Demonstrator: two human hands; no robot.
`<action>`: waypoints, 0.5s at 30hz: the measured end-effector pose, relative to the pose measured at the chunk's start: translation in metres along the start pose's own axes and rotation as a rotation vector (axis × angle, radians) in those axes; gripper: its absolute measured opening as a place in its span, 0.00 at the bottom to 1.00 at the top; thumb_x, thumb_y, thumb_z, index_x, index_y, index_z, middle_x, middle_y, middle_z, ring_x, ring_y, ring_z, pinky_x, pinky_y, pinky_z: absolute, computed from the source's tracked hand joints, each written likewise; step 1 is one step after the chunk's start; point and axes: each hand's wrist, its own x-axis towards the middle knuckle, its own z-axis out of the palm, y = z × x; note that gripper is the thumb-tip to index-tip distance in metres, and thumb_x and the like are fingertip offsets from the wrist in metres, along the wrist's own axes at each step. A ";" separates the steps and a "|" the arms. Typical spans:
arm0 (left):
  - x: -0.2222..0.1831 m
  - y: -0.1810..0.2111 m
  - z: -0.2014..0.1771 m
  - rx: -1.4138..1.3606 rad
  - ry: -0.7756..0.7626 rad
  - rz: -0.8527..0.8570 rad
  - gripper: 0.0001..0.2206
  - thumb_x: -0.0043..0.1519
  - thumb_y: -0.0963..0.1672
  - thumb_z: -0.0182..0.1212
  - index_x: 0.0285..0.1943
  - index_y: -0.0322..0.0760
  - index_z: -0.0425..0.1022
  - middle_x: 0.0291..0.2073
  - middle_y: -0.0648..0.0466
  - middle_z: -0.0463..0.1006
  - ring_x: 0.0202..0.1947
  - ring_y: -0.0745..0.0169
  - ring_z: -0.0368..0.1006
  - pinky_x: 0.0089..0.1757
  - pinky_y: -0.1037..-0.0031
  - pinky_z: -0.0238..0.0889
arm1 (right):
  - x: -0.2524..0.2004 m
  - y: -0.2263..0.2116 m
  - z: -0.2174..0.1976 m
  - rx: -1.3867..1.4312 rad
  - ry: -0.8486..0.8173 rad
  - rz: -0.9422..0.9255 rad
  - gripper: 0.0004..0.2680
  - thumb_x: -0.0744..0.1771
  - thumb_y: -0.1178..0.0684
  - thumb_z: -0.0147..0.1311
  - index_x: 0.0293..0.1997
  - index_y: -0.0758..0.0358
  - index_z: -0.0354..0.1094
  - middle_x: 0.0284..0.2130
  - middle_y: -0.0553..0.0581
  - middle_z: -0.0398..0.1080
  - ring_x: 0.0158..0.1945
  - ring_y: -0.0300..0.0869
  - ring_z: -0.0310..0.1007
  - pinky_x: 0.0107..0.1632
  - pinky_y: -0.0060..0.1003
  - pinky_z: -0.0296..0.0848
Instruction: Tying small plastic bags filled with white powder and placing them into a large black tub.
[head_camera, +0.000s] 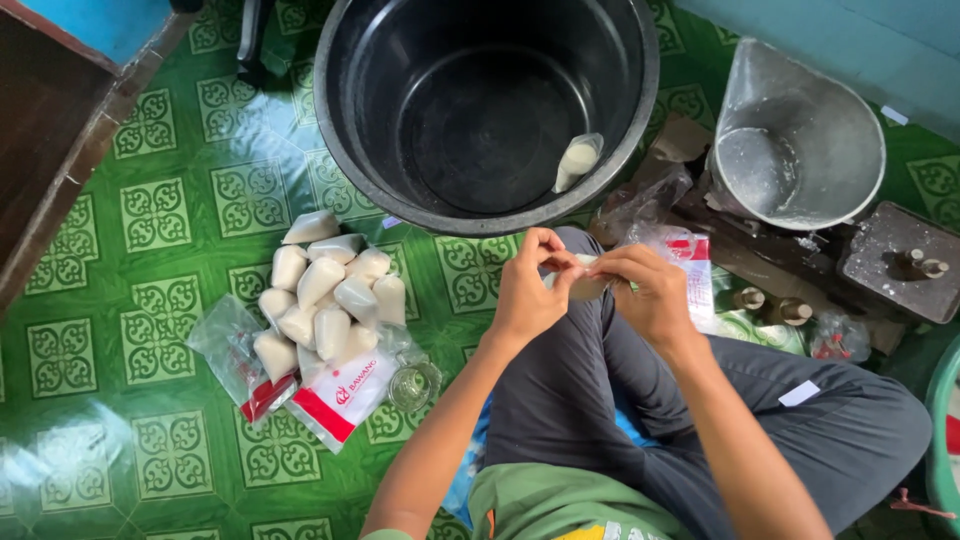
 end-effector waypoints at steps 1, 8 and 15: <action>-0.001 0.002 0.001 -0.001 -0.001 0.000 0.14 0.55 0.41 0.66 0.42 0.41 0.61 0.27 0.60 0.81 0.29 0.64 0.77 0.40 0.76 0.69 | 0.001 -0.001 -0.003 -0.001 0.000 0.001 0.06 0.64 0.63 0.60 0.28 0.56 0.76 0.29 0.48 0.76 0.33 0.42 0.75 0.42 0.31 0.72; -0.007 0.006 0.010 0.121 0.101 0.079 0.12 0.57 0.43 0.66 0.39 0.44 0.63 0.26 0.63 0.81 0.30 0.64 0.79 0.38 0.76 0.70 | 0.008 -0.009 -0.014 -0.255 -0.007 -0.361 0.06 0.62 0.67 0.59 0.33 0.61 0.76 0.32 0.55 0.76 0.30 0.46 0.72 0.37 0.36 0.74; -0.003 0.016 0.003 0.058 0.001 0.130 0.07 0.61 0.44 0.61 0.47 0.42 0.75 0.26 0.59 0.77 0.30 0.61 0.76 0.36 0.75 0.72 | 0.011 0.003 -0.011 -0.211 -0.013 -0.535 0.01 0.64 0.63 0.59 0.32 0.68 0.72 0.32 0.59 0.74 0.30 0.49 0.72 0.37 0.37 0.73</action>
